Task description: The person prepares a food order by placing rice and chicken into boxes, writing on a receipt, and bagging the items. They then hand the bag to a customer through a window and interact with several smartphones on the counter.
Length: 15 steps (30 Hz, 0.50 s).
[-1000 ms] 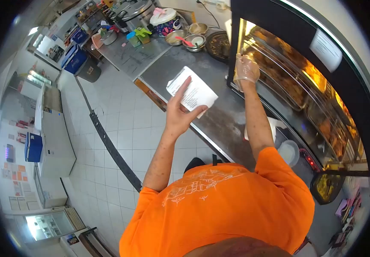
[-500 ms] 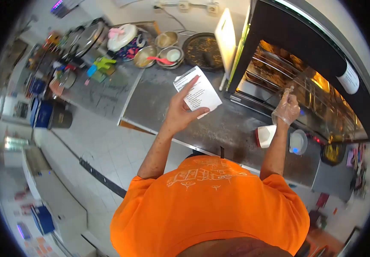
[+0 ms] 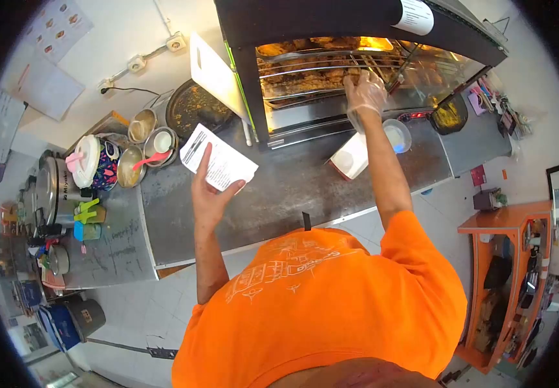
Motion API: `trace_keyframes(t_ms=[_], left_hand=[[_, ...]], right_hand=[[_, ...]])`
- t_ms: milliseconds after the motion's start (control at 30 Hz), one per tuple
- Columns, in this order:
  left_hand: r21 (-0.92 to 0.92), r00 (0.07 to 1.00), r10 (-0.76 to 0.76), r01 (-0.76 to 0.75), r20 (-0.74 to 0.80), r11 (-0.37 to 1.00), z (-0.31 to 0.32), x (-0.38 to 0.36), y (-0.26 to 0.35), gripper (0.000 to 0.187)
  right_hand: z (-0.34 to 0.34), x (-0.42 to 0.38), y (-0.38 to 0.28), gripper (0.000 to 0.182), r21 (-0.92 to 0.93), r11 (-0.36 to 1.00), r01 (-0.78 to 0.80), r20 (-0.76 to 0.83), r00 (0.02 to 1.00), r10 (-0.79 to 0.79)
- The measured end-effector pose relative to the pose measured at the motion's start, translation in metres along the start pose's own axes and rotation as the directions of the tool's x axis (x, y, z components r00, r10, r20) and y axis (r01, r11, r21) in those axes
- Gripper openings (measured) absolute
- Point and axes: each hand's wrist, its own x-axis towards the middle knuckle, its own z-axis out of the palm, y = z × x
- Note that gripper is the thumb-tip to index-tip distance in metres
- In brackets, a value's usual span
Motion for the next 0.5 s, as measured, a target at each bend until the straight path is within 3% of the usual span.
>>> trace_keyframes(t_ms=[67, 133, 300, 433, 467, 500], left_hand=[[-0.002, 0.998, -0.046, 0.046, -0.035, 0.999, -0.005, -0.007, 0.0, 0.094], [0.03, 0.996, -0.062, 0.064, -0.058, 0.997, -0.014, -0.016, -0.003, 0.093], [0.145, 0.984, -0.067, 0.092, -0.165, 0.985, -0.032, -0.042, -0.014, 0.09], [0.077, 0.973, -0.06, 0.079, -0.225, 0.994, -0.029, -0.05, -0.02, 0.089], [0.055, 0.971, -0.062, 0.077, -0.231, 0.995, -0.032, -0.051, -0.025, 0.088], [0.064, 0.971, -0.069, 0.086, -0.23, 0.994, -0.032, -0.05, -0.025, 0.088]], right_hand=[[0.016, 0.029, -0.003, 0.06, -0.139, 0.989, -0.06, 0.111, 0.991, 0.076], [0.025, 0.056, 0.0, 0.066, -0.159, 0.987, -0.001, 0.375, 0.925, 0.061], [0.021, 0.071, -0.003, 0.066, -0.195, 0.976, 0.1, 0.597, 0.801, 0.037], [0.029, 0.069, 0.026, 0.048, 0.138, 0.989, 0.056, 0.453, 0.884, -0.113], [0.068, 0.077, 0.052, 0.04, 0.253, 0.959, 0.124, 0.414, 0.882, -0.223], [0.066, 0.079, 0.054, 0.033, 0.191, 0.966, 0.174, 0.368, 0.9, -0.234]])
